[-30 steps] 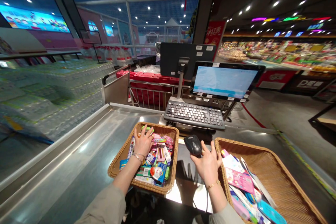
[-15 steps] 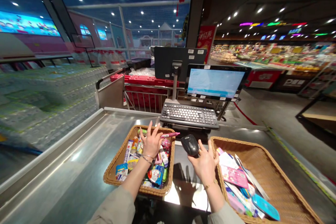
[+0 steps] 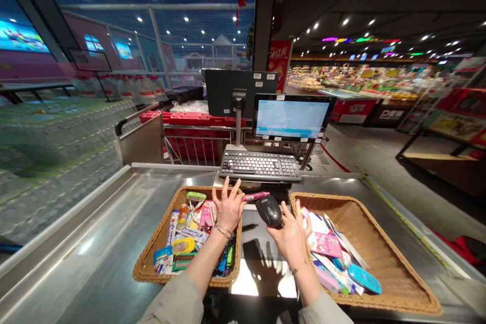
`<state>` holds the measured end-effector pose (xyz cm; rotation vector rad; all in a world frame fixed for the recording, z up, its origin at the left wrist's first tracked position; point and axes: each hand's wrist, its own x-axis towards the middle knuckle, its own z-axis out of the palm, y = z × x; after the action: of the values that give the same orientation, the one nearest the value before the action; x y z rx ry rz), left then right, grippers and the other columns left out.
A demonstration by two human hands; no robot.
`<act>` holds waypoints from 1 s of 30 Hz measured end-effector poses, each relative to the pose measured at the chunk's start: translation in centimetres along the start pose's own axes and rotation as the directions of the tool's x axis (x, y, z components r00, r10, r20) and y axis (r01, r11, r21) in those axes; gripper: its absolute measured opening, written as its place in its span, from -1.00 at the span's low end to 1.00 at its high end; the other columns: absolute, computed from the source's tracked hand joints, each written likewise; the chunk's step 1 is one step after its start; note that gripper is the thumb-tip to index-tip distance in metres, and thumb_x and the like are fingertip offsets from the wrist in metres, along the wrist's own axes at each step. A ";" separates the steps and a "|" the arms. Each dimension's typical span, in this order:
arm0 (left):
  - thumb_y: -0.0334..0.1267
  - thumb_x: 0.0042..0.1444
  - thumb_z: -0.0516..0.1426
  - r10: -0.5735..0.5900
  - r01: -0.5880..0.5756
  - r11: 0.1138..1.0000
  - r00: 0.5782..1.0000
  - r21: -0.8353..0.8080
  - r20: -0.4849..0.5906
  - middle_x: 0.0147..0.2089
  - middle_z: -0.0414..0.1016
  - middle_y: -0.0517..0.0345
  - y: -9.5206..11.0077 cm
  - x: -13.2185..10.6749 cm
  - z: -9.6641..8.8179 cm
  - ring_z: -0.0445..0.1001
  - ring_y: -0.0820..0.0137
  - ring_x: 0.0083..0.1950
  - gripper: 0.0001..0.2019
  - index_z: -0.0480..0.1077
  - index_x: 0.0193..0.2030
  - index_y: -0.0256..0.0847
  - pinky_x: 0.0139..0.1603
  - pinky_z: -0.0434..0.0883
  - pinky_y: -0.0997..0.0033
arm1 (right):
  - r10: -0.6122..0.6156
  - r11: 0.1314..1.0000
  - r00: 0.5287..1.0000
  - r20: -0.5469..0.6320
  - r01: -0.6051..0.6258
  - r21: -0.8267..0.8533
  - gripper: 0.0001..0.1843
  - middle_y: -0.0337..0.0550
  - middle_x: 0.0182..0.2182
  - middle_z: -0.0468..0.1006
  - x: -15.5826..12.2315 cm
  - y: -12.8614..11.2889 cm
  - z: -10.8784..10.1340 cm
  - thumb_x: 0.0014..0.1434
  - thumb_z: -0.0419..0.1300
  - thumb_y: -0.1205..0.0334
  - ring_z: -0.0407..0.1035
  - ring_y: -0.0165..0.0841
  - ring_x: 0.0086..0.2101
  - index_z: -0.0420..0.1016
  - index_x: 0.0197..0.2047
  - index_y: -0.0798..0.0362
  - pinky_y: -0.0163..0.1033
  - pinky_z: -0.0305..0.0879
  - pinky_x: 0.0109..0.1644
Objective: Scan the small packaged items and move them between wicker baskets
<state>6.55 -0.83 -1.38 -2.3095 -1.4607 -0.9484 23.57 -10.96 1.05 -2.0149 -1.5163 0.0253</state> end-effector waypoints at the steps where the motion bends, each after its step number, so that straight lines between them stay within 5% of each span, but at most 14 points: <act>1: -0.10 0.22 0.13 0.003 -0.003 1.000 1.000 -0.010 0.000 0.37 0.30 0.18 0.3 0.1 0.1 -0.02 -0.03 0.49 -0.79 0.53 -0.07 0.04 0.40 -0.39 -0.42 | 0.006 1.000 1.000 0.004 -0.006 0.001 -0.83 -0.15 0.21 0.43 0.0 0.0 -0.1 0.00 0.21 0.16 -0.13 0.01 0.36 0.62 -0.35 -0.06 0.31 -0.28 0.31; 30: -0.15 0.22 0.13 0.044 -0.044 0.998 0.999 -0.038 -0.009 0.37 0.29 0.16 2.3 0.3 1.0 0.00 -0.03 0.48 -0.80 0.52 -0.07 0.02 0.40 -0.37 -0.44 | -0.001 1.000 1.000 0.029 0.001 0.015 -0.87 -0.11 0.17 0.47 -0.8 0.6 -0.6 0.00 0.22 0.23 -0.13 0.00 0.37 0.60 -0.37 -0.04 0.34 -0.27 0.33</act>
<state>9.03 -1.18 -1.64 -2.3516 -1.3950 -0.9805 24.04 -12.07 1.01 -2.0106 -1.5309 0.0655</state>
